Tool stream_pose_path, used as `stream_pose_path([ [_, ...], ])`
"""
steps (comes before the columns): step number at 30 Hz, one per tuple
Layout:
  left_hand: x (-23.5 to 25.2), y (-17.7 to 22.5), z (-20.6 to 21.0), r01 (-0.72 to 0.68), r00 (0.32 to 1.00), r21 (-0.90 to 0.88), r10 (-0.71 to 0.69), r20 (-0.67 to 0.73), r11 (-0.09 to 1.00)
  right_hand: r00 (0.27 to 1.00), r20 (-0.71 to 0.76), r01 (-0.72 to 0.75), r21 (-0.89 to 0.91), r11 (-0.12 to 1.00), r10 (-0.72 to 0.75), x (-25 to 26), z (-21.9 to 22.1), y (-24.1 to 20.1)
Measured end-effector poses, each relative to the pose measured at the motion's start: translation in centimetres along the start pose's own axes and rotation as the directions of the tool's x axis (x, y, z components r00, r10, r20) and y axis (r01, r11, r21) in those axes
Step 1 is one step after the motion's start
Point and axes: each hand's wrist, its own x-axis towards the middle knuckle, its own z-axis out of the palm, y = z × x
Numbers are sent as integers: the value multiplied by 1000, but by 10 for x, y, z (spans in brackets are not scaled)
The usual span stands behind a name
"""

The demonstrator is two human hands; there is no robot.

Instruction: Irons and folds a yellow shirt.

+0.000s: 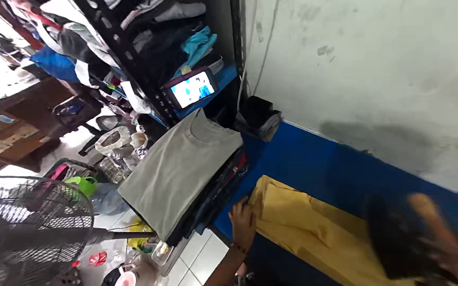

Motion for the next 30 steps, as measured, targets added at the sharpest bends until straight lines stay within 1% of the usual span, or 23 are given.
stream_pose_path([
  [1, -1, -2, -7, -36, 999, -25, 36, -13, 999, 997, -1, -82, -48, 995, 82, 11, 35, -32],
  [2, -4, -5, -13, -74, 997, -36, 73, -32, 997, 993, 24, -110, -92, 990, 112, 22, 72, -62],
  [3, -7, -9, -19, -102, 994, -45, 100, -45, 994, 992, 78, -91, -138, 986, 103, 33, 109, -87],
  [4, -12, -12, -25, -122, 991, -46, 119, -53, 991, 987, 146, -39, -200, 979, 69, 44, 143, -107],
  [6, -22, -22, -35, -141, 989, -42, 139, -48, 989, 970, 240, 62, -373, 926, 32, 64, 205, -136],
  [8, -34, -32, -44, -137, 990, -53, 136, -22, 989, 961, 271, 92, -486, 869, 50, 74, 242, -153],
  [10, -44, -42, -54, -115, 993, -49, 114, -15, 992, 963, 258, 74, -517, 853, 73, 77, 244, -166],
  [12, -57, -46, -62, -69, 998, -51, 68, -8, 996, 975, 208, 31, -496, 868, 84, 78, 225, -157],
  [15, -70, -46, -55, -25, 1000, -72, 25, 2, 997, 986, 105, -73, -423, 903, 129, 85, 181, -122],
  [18, -71, -29, -40, -58, 998, -70, 59, 12, 996, 989, -25, -145, -326, 934, 145, 77, 122, -72],
  [20, -68, -12, -24, -92, 996, -51, 93, 8, 994, 976, -103, -211, -231, 950, 191, 59, 71, -39],
  [22, -63, 12, -5, -129, 991, -47, 131, 28, 990, 935, -176, -330, -117, 937, 308, 41, 20, 1],
  [25, -50, 60, 32, -169, 968, -71, 180, 178, 983, 825, -287, -482, 89, 871, 486, 27, -48, 95],
  [26, -46, 77, 47, -194, 948, -77, 207, 242, 978, 790, -317, -511, 132, 849, 525, 21, -68, 128],
  [28, -37, 110, 75, -234, 885, -60, 238, 399, 970, 728, -369, -548, 192, 814, 578, 11, -101, 196],
  [29, -31, 125, 88, -248, 851, -23, 229, 473, 968, 703, -394, -554, 218, 803, 592, 4, -115, 226],
  [30, -24, 137, 98, -240, 831, 22, 193, 522, 971, 679, -426, -561, 226, 797, 598, -5, -126, 250],
])
